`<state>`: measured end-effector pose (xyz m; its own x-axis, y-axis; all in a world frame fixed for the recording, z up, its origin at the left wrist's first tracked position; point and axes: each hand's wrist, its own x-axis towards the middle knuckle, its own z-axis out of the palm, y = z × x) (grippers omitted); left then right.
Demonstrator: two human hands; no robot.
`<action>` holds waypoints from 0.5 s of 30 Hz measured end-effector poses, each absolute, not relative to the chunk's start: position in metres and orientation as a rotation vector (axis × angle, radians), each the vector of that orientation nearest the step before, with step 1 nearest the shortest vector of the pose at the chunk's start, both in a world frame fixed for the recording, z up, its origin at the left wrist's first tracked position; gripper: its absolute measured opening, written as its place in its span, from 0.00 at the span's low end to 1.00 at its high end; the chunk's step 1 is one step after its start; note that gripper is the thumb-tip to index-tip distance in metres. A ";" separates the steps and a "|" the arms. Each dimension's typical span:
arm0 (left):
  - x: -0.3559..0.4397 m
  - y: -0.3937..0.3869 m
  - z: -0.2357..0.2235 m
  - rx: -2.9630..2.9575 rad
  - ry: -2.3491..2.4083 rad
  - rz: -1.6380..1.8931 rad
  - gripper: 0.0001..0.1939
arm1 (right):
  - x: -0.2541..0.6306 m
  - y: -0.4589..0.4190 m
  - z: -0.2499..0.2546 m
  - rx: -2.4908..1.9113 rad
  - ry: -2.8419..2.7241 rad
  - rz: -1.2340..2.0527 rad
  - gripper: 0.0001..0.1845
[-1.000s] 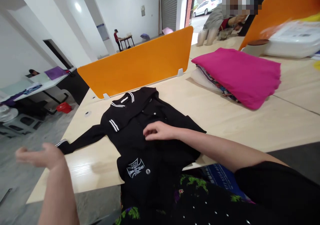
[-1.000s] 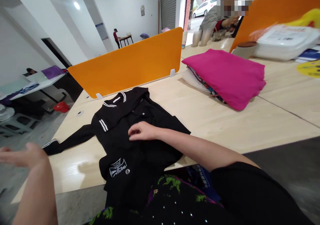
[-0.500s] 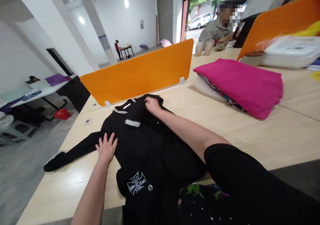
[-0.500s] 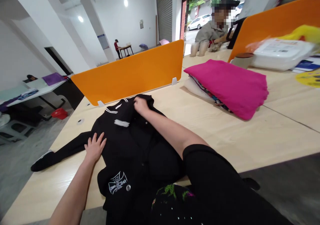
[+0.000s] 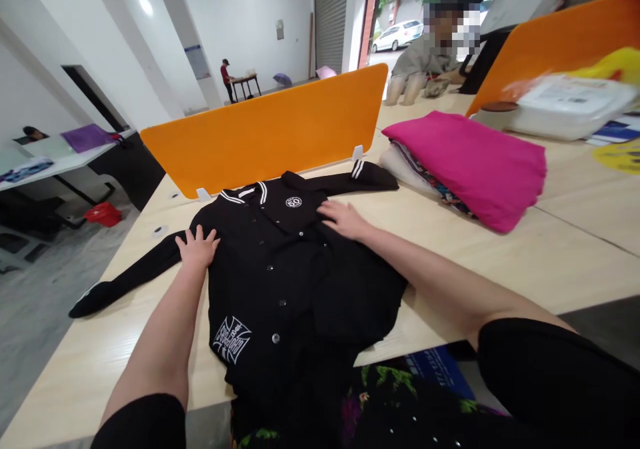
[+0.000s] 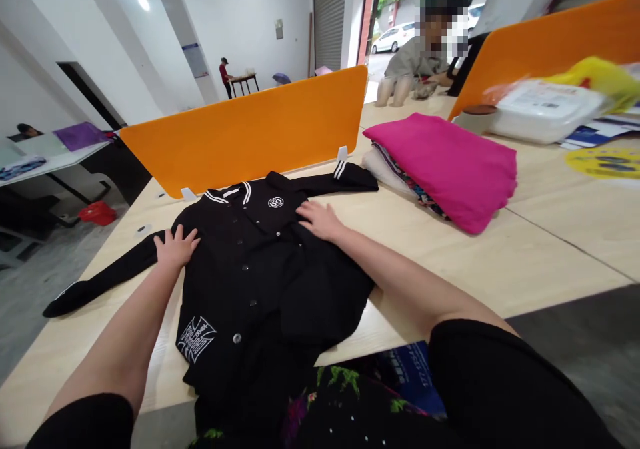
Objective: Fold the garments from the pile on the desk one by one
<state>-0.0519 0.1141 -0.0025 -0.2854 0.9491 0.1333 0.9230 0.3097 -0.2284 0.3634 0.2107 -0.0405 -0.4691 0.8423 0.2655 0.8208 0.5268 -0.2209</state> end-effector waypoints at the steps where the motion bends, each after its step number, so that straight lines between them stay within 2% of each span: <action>1: -0.044 0.116 -0.001 -1.709 -2.274 0.144 0.25 | 0.353 0.203 -0.045 -1.361 -2.524 0.114 0.24; 3: -0.025 0.116 -0.001 -1.756 -2.229 0.048 0.25 | 0.340 0.192 -0.050 -1.407 -2.603 0.139 0.26; 6: -0.001 0.111 -0.012 -1.832 -2.421 -0.064 0.30 | 0.337 0.187 -0.050 -1.455 -2.583 0.118 0.27; 9: 0.006 0.109 -0.023 -1.862 -2.543 -0.009 0.34 | 0.339 0.183 -0.049 -1.495 -2.555 0.110 0.28; 15: -0.005 0.137 -0.025 -1.933 -2.509 0.063 0.33 | 0.334 0.156 -0.054 -1.655 -2.417 0.067 0.31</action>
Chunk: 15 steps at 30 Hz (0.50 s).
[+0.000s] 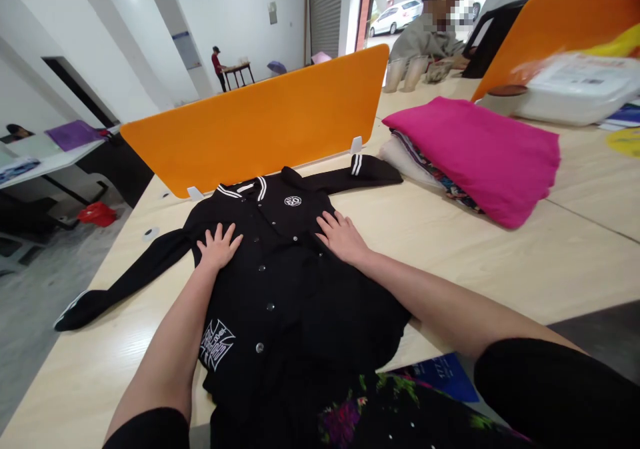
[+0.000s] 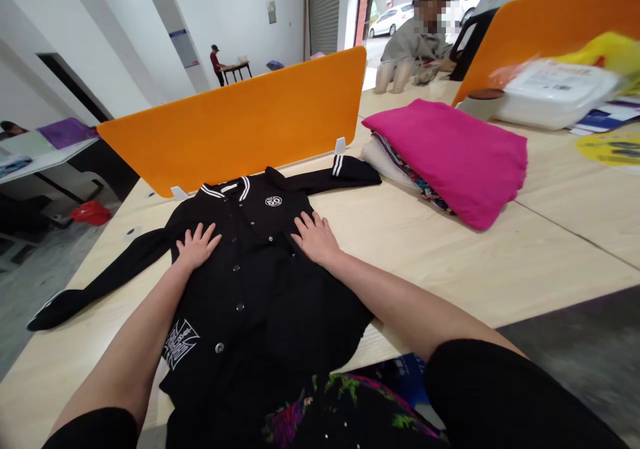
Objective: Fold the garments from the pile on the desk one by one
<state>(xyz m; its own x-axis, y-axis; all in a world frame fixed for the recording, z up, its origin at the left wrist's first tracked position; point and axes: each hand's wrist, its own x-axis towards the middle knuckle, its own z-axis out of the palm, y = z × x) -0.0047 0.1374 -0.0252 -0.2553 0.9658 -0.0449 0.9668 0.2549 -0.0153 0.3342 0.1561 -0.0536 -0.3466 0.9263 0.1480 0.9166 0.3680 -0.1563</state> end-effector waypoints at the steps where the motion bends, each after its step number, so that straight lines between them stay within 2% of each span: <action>1: -0.005 0.144 -0.024 1.904 2.457 -0.069 0.33 | 0.333 0.153 -0.054 -1.677 -2.400 0.054 0.31; 8: 0.002 0.161 -0.022 1.958 2.458 -0.050 0.33 | 0.320 0.159 -0.046 -1.792 -2.330 0.050 0.31; 12: 0.000 0.126 -0.030 2.081 2.469 -0.089 0.30 | 0.322 0.154 -0.030 -1.734 -2.390 0.031 0.29; 15: -0.003 0.088 -0.040 2.263 2.470 -0.106 0.30 | 0.330 0.158 -0.010 -1.690 -2.486 0.203 0.24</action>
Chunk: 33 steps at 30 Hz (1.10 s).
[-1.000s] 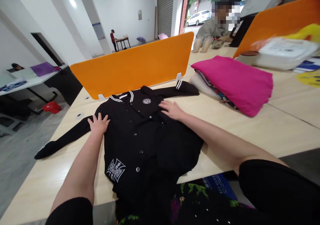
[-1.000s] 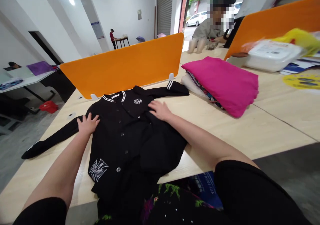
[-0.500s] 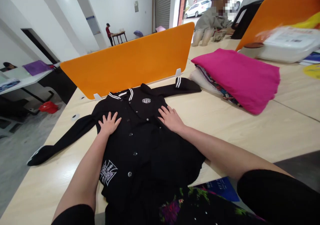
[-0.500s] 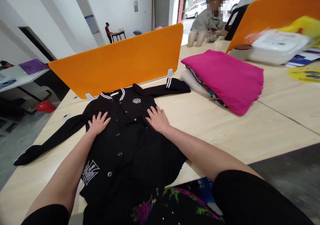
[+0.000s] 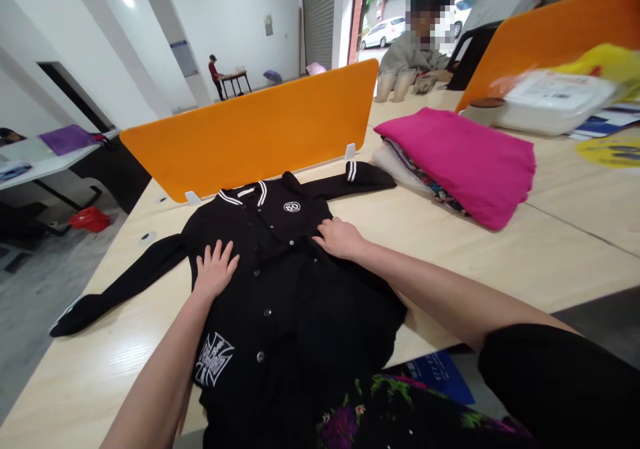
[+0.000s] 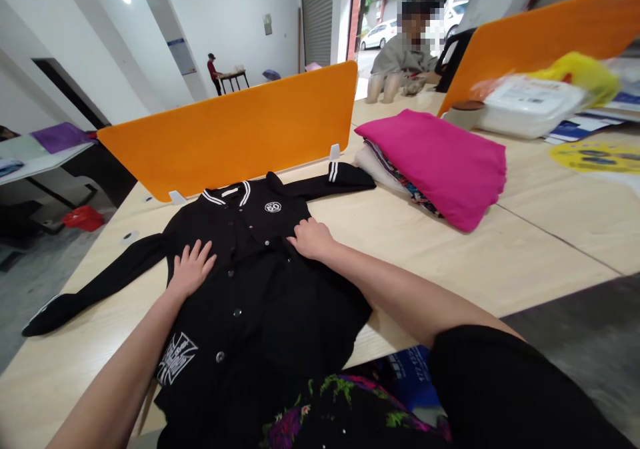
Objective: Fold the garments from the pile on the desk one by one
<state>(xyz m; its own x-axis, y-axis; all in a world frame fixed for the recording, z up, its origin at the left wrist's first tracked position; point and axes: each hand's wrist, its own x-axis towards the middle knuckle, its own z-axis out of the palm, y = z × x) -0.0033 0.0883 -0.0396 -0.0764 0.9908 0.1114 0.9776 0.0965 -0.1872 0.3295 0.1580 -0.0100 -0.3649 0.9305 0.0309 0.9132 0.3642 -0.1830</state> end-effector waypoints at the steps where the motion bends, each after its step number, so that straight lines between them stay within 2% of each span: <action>1: -0.004 0.078 -0.042 -1.979 -2.118 0.091 0.30 | 0.331 0.165 -0.003 -1.693 -2.470 0.280 0.23; 4: -0.002 0.059 -0.043 -1.954 -2.080 0.086 0.29 | 0.328 0.207 0.012 -1.657 -2.260 0.347 0.18; 5: 0.000 0.057 -0.042 -1.945 -2.083 0.089 0.29 | 0.324 0.224 0.015 -1.641 -2.171 0.335 0.20; 8: 0.003 0.057 -0.038 -1.934 -2.095 0.104 0.29 | 0.308 0.274 0.014 -1.684 -1.986 0.414 0.42; 9: 0.003 0.058 -0.038 -1.930 -2.100 0.106 0.28 | 0.302 0.287 0.012 -1.705 -1.983 0.470 0.47; 10: 0.003 0.058 -0.038 -1.925 -2.107 0.107 0.28 | 0.297 0.298 0.010 -1.716 -2.004 0.519 0.47; 11: 0.002 0.059 -0.039 -1.917 -2.115 0.107 0.28 | 0.291 0.307 0.007 -1.718 -2.035 0.553 0.42; 14: 0.000 0.065 -0.041 -1.910 -2.127 0.113 0.28 | 0.280 0.324 -0.002 -1.716 -2.066 0.525 0.19; 15: 0.000 0.069 -0.041 -1.914 -2.129 0.115 0.29 | 0.278 0.327 -0.004 -1.726 -2.041 0.493 0.16; 19: 0.004 0.093 -0.037 -1.930 -2.164 0.102 0.29 | 0.274 0.341 -0.011 -1.758 -1.845 0.377 0.18; 23: 0.007 0.114 -0.033 -1.925 -2.210 0.110 0.30 | 0.280 0.351 -0.011 -1.791 -1.755 0.421 0.19; 26: 0.004 0.120 -0.032 -1.939 -2.215 0.110 0.30 | 0.292 0.334 0.002 -1.743 -1.788 0.421 0.24; 29: 0.000 0.122 -0.034 -1.957 -2.224 0.097 0.30 | 0.313 0.267 0.019 -1.372 -1.970 0.414 0.25; 31: -0.001 0.123 -0.035 -1.971 -2.227 0.082 0.30 | 0.329 0.194 0.024 -1.004 -2.189 0.559 0.19; 33: 0.002 0.122 -0.035 -1.979 -2.231 0.052 0.30 | 0.346 0.116 0.020 -0.649 -2.435 0.665 0.21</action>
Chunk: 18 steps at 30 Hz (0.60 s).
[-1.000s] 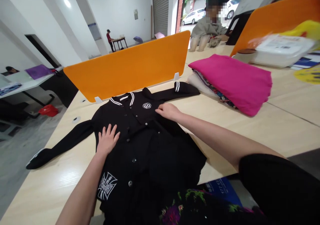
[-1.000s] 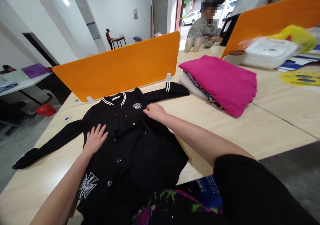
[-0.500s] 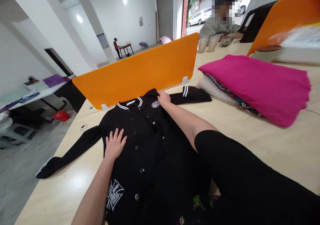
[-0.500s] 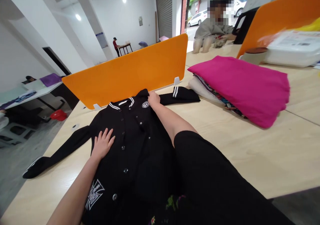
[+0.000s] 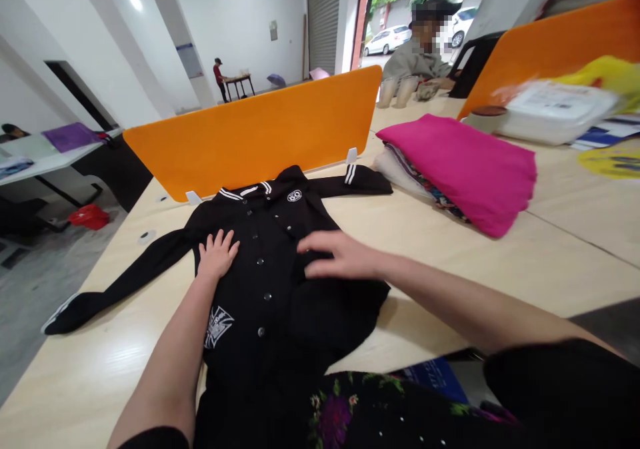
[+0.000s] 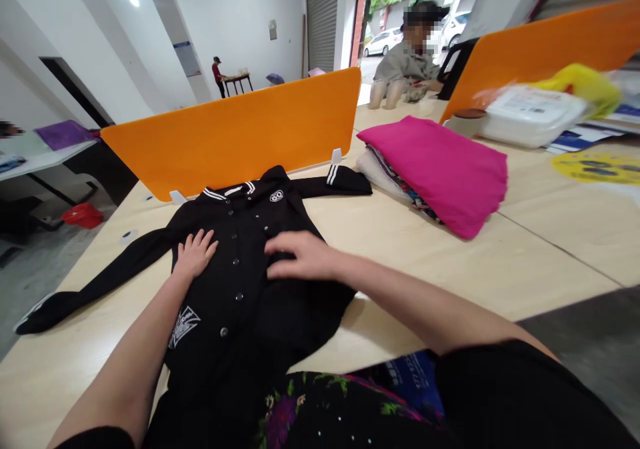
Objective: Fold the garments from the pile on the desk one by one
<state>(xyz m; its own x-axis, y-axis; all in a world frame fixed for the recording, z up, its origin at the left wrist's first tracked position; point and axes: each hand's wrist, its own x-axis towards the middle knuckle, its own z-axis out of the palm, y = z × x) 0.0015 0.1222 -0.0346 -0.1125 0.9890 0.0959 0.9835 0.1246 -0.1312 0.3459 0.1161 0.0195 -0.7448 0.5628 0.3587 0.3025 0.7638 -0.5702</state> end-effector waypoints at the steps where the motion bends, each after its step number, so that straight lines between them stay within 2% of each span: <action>1: 0.004 0.121 -0.032 -1.971 -2.234 0.034 0.30 | 0.353 0.081 0.013 -0.541 -2.525 0.652 0.25; 3: 0.011 0.116 -0.021 -1.945 -2.221 -0.005 0.29 | 0.365 0.028 -0.005 -0.552 -2.598 0.556 0.25; 6: 0.027 0.089 0.010 -1.952 -2.187 -0.136 0.25 | 0.378 -0.002 -0.030 -0.772 -2.408 0.530 0.13; 11: 0.075 -0.025 0.051 -2.083 -2.171 -0.500 0.25 | 0.406 0.006 -0.026 -0.870 -1.923 0.869 0.10; 14: 0.108 -0.101 0.032 -2.177 -1.911 -0.501 0.27 | 0.419 0.002 -0.011 -0.846 -1.856 0.955 0.11; 18: 0.131 -0.152 -0.011 -2.053 -1.945 -0.560 0.30 | 0.418 -0.013 -0.006 -0.834 -1.828 0.794 0.13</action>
